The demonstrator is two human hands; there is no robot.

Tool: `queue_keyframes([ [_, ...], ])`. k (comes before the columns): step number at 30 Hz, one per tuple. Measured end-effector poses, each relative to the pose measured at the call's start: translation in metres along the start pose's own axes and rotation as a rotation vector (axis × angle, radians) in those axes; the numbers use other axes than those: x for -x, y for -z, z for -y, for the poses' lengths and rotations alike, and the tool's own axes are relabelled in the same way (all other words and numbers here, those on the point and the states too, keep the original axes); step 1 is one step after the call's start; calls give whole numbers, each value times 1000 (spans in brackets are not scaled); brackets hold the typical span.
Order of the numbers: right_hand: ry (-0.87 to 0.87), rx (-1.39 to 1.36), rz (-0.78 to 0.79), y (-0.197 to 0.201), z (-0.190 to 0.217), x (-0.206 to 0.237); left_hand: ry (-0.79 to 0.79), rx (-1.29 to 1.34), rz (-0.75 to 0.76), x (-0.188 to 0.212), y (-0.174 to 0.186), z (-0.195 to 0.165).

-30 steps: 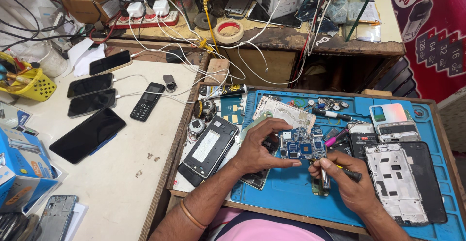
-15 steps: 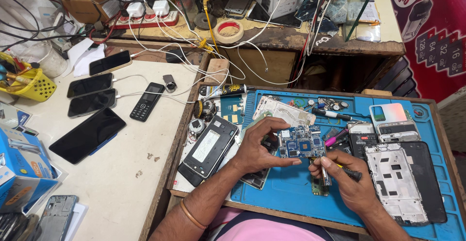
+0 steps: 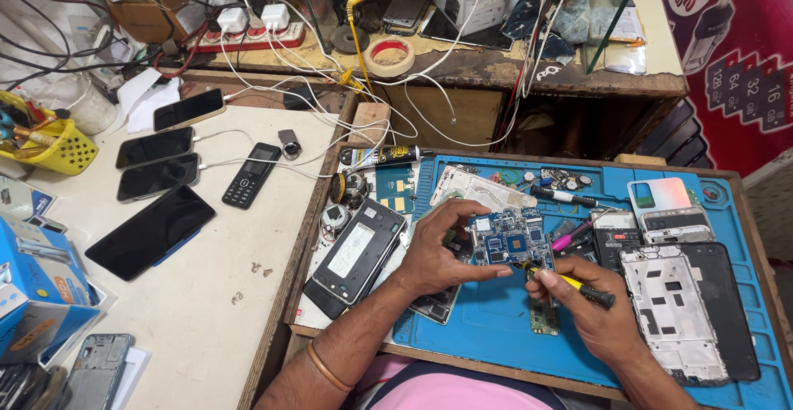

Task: The person holds a disassembled phone motherboard over a blue repair mat and uses a screwdriver to unscrew and work on the board, steadying it with the other hand among scattered phone parts and tools.

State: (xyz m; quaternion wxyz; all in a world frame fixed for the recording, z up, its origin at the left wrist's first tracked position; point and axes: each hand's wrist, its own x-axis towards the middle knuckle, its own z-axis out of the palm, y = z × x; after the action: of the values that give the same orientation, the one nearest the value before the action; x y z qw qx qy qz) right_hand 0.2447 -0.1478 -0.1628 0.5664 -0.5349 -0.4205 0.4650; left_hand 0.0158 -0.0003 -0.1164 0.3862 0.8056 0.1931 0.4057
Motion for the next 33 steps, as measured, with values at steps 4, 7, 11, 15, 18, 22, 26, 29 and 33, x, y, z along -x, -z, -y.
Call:
queue_keyframes([
  [4, 6, 7, -33, -2, -1, 0, -57, -24, -6, 0, 0, 1],
  [7, -4, 112, -43, 0, -1, 0, -135, -37, 10, 1, 0, 2],
  [11, 5, 101, -61, -1, 0, -1, -79, -33, 69, 2, -2, 3],
  [15, 22, 143, -56, -1, 2, 0, -149, -55, 49, 2, -1, 4],
  [18, 5, 175, -64, -2, 4, 1, -78, -10, 86, 4, -1, 6],
  [22, 9, 167, -62, -3, 5, 1, -70, 15, 131, 5, -2, 7],
  [26, -14, 162, -70, -4, 4, 1, -53, 19, 140, 5, -3, 8],
  [29, -26, 115, -65, -3, 2, 0, -60, 7, 128, 5, -3, 8],
  [33, -19, 80, -31, -1, 2, -1, -128, -28, 93, 5, -2, 8],
])
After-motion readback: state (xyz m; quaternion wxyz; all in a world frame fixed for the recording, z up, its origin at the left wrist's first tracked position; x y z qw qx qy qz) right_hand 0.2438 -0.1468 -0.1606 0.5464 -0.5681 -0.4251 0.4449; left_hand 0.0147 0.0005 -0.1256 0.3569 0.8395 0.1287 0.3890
